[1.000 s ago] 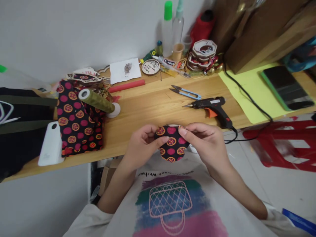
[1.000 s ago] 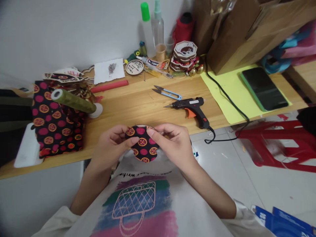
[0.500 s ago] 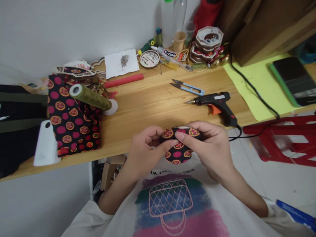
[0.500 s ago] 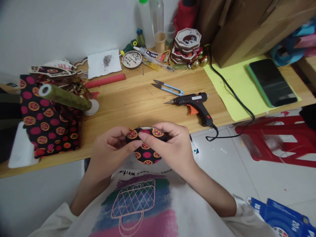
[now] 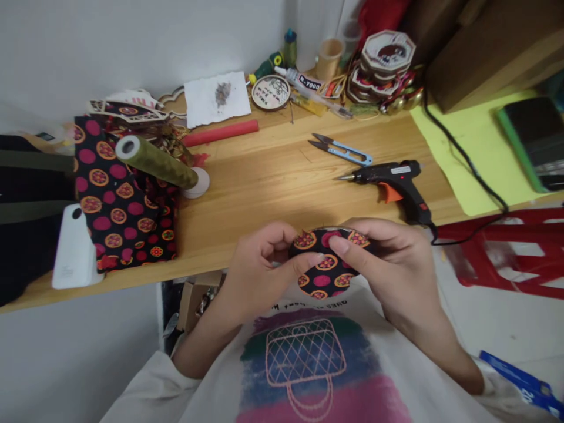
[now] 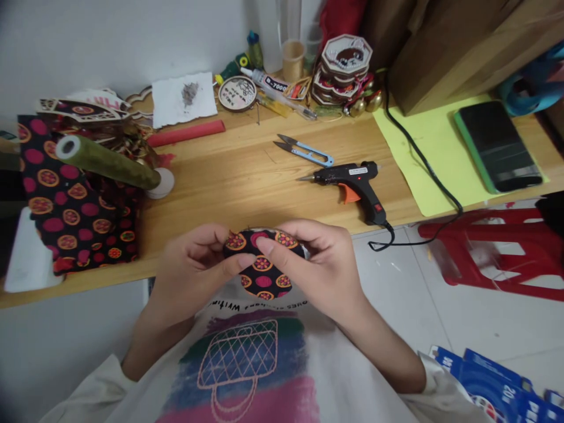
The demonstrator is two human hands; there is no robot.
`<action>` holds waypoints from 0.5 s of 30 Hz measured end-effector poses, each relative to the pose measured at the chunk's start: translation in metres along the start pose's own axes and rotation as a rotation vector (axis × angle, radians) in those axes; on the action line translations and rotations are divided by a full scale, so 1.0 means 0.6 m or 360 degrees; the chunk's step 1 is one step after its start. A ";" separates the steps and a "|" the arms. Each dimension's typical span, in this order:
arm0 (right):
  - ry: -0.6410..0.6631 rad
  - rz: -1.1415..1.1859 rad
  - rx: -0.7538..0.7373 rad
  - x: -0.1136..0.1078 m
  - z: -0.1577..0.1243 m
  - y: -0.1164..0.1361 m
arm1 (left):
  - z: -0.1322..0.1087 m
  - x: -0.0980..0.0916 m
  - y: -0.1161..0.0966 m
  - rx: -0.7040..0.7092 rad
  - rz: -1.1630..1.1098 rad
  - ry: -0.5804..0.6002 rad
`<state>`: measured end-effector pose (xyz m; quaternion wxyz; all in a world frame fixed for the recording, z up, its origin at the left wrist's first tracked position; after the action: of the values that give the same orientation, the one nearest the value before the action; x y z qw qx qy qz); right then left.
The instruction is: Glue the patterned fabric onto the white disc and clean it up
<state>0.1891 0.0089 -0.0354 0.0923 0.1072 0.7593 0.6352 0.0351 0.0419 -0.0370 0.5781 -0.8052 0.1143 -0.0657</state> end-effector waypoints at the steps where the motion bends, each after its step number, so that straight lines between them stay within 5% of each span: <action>1: -0.0010 -0.0024 -0.0017 -0.001 -0.001 -0.001 | -0.001 0.001 -0.001 0.0000 0.0006 0.0015; 10: -0.0290 -0.0275 -0.0225 -0.004 -0.013 -0.009 | -0.006 0.007 -0.002 -0.0026 0.0009 0.0048; 15: -0.0212 -0.0282 -0.0237 0.002 -0.006 0.000 | -0.007 0.008 0.000 -0.0003 0.0038 0.0017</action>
<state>0.1871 0.0058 -0.0350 0.2060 0.0746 0.7087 0.6707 0.0388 0.0367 -0.0354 0.5775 -0.8040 0.1272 -0.0629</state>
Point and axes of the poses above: each hand's wrist, its own z-axis towards the middle knuckle, its own x-axis out of the palm, y = z × x, the point moved 3 cm from there along z, towards the middle knuckle, and after that the axes turned 6 degrees about -y, right-handed, at the moved point
